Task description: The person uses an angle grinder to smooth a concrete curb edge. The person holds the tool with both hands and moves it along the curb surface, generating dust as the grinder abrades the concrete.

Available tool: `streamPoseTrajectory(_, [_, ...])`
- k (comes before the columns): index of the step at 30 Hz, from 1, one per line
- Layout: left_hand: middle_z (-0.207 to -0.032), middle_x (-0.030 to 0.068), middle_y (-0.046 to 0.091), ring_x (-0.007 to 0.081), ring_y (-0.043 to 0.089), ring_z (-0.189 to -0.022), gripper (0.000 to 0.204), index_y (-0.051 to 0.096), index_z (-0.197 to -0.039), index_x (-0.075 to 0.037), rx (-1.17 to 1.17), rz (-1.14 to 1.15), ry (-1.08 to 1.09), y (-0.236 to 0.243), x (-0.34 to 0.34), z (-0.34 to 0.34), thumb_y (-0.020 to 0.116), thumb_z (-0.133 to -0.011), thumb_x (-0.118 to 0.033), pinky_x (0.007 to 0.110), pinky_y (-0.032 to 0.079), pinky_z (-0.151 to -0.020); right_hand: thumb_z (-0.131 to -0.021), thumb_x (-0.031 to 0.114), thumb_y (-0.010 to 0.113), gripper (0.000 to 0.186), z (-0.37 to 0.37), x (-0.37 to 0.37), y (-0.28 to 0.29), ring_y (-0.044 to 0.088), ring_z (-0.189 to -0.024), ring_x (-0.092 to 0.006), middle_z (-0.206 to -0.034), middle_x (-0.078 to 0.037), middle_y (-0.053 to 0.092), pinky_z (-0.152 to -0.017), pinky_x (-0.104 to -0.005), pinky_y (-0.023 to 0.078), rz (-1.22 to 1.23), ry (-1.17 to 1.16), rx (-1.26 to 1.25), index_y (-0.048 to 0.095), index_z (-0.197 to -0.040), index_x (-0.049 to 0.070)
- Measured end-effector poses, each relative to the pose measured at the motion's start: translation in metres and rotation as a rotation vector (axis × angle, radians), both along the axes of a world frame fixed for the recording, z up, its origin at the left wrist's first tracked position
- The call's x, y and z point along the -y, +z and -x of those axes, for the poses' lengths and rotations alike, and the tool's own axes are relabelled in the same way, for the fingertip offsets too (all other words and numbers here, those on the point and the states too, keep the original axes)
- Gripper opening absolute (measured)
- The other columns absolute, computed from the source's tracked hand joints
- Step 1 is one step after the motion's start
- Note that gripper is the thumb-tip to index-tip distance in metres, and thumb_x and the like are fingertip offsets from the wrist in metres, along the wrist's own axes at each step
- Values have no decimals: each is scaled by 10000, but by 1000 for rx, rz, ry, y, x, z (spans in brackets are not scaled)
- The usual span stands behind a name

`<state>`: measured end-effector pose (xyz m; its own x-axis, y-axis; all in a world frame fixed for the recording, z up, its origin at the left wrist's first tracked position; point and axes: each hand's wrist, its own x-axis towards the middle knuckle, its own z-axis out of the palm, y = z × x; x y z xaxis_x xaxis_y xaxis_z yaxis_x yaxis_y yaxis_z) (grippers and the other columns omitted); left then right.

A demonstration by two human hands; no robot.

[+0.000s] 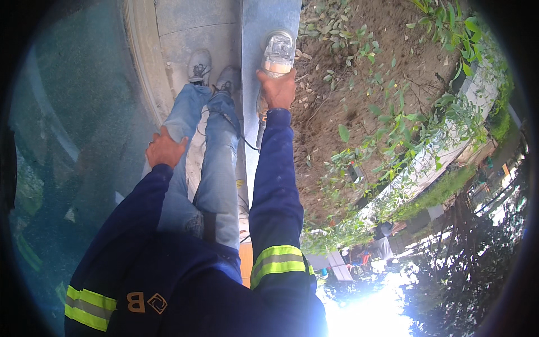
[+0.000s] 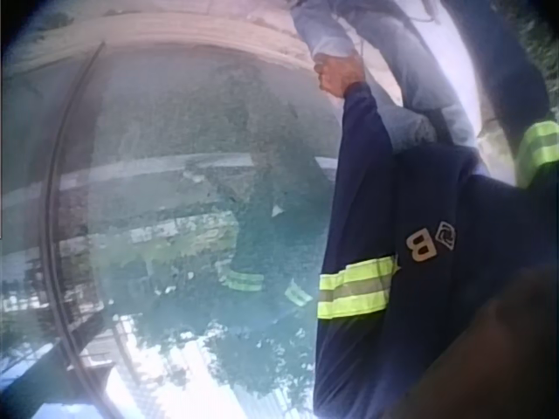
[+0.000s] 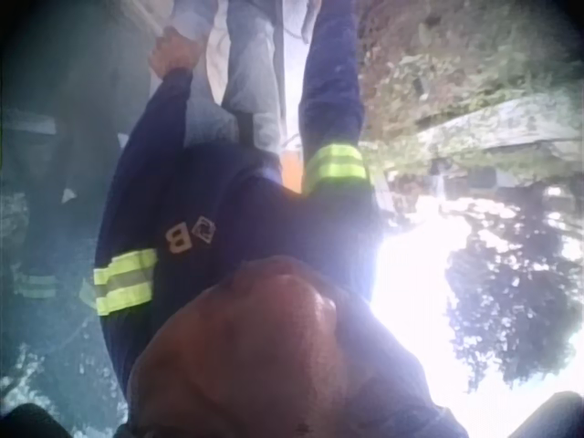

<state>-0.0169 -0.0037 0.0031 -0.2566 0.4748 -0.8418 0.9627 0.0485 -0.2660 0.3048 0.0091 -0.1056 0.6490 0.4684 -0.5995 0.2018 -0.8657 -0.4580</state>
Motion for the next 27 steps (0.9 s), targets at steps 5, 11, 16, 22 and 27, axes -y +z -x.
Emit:
streamPoseTrajectory(5, [-1242,251,680,457,702,-1123,782,592,-1367,-59,2,-8,-15,-1,0,-2,780,-827,-592,575,527,-978,-673,353,951,745,-11,-30,-5,746,-1000,-318,-1106,-203,762,-925,-417,567,-56,-20,64,634,-1198,-70])
streamPoseTrajectory(11, [-1249,253,678,457,703,-1120,796,589,-1374,-53,3,6,5,-2,1,0,783,-822,-593,568,531,-978,-692,331,936,734,-41,-36,-8,738,-991,-309,-1117,-206,753,-916,-409,567,-107,-112,82,626,-1213,-83])
streamPoseTrajectory(16, [-1259,248,675,450,702,-1125,796,585,-1380,-56,-12,10,8,-1,0,1,780,-824,-591,553,538,-970,-697,331,933,742,-22,-6,0,737,-985,-306,-1114,-204,753,-917,-404,568,-107,-82,11,614,-1227,-80])
streamPoseTrajectory(22, [-1263,231,676,446,698,-1138,781,585,-1382,-74,-21,19,13,-1,0,-1,780,-826,-587,572,533,-963,-676,440,918,840,14,-21,7,740,-1077,-445,-1129,-278,754,-975,-495,563,58,103,37,581,-1273,-46])
streamPoseTrajectory(27, [-1276,239,671,456,690,-1154,773,581,-1375,-68,-2,16,45,-1,2,1,782,-827,-575,617,517,-979,-685,384,938,771,4,-58,2,755,-1005,-349,-1110,-235,764,-929,-429,572,-45,56,62,622,-1211,-83])
